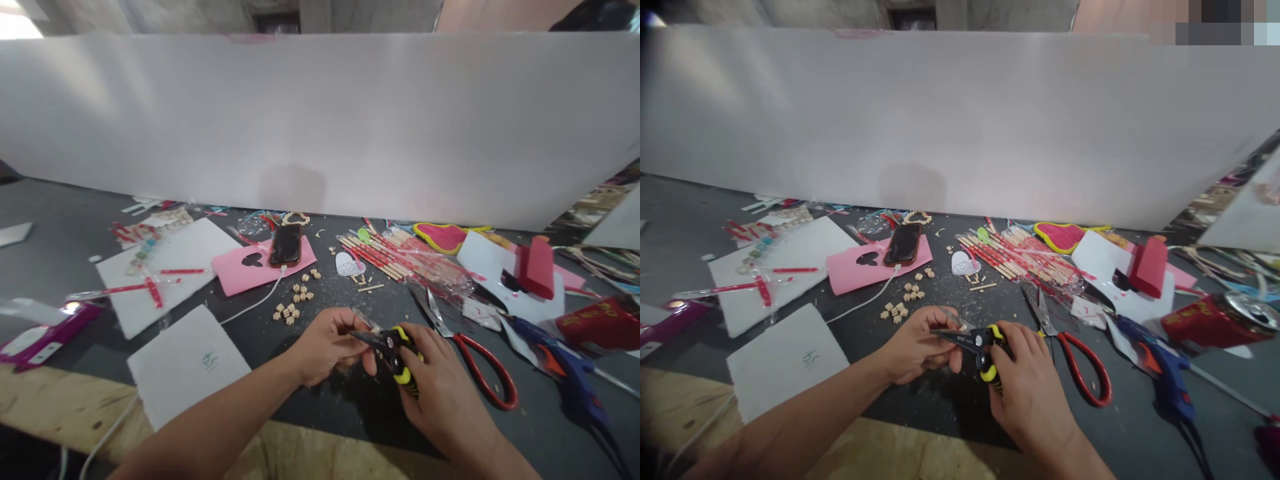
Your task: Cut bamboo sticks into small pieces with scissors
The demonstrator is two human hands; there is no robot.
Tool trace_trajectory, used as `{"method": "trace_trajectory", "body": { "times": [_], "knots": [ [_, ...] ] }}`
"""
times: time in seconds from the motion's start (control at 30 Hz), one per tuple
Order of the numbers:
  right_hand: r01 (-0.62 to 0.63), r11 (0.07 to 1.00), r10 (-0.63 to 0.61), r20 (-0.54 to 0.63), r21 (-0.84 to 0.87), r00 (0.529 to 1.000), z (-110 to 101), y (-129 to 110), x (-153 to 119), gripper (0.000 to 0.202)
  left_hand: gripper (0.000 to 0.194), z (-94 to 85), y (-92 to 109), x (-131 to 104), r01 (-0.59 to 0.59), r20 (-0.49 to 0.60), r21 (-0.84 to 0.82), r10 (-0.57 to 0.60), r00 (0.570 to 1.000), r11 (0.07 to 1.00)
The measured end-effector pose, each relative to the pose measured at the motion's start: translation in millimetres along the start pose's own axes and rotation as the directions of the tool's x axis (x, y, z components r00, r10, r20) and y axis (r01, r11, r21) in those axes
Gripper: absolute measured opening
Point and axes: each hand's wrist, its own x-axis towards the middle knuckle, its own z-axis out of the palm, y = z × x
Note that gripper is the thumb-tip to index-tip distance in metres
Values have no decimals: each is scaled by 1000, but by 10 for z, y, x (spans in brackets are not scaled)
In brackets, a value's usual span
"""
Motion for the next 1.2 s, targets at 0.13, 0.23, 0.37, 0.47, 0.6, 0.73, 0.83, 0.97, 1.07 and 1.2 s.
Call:
{"method": "trace_trajectory", "body": {
  "times": [0.13,0.23,0.37,0.47,0.6,0.73,0.83,0.97,1.07,1.2],
  "knots": [
    [-64,996,67,64,-55,996,0,-9,15,24,25,33,-35,39,-107,-136,206,137,981,973],
    [-86,993,93,91,-75,991,16,-11,17,23,14,57,-50,46,-182,-205,368,270,941,912],
    [-74,996,78,86,-51,993,34,-12,12,25,6,65,-50,36,-204,-213,396,306,928,895],
    [-55,999,54,87,2,995,30,-8,13,26,5,49,-40,43,-154,-213,343,237,948,926],
    [-44,998,40,94,44,995,19,9,11,27,14,-7,-35,61,-40,-134,196,68,989,980],
    [-39,998,34,100,42,994,24,19,-2,29,23,-50,-30,52,66,-56,41,-63,996,997],
    [-51,998,48,109,25,993,35,14,-25,30,24,-38,-34,49,91,-58,14,-90,994,996],
    [-106,994,109,156,-26,982,37,4,-52,28,21,25,-64,67,3,-139,112,12,990,994],
    [-124,991,131,159,-52,979,25,-1,-56,28,19,65,-91,61,-122,-183,264,174,967,957],
    [-94,995,98,174,-29,980,-2,-10,-57,30,18,79,-108,21,-219,-172,378,300,938,900]
  ]
}}
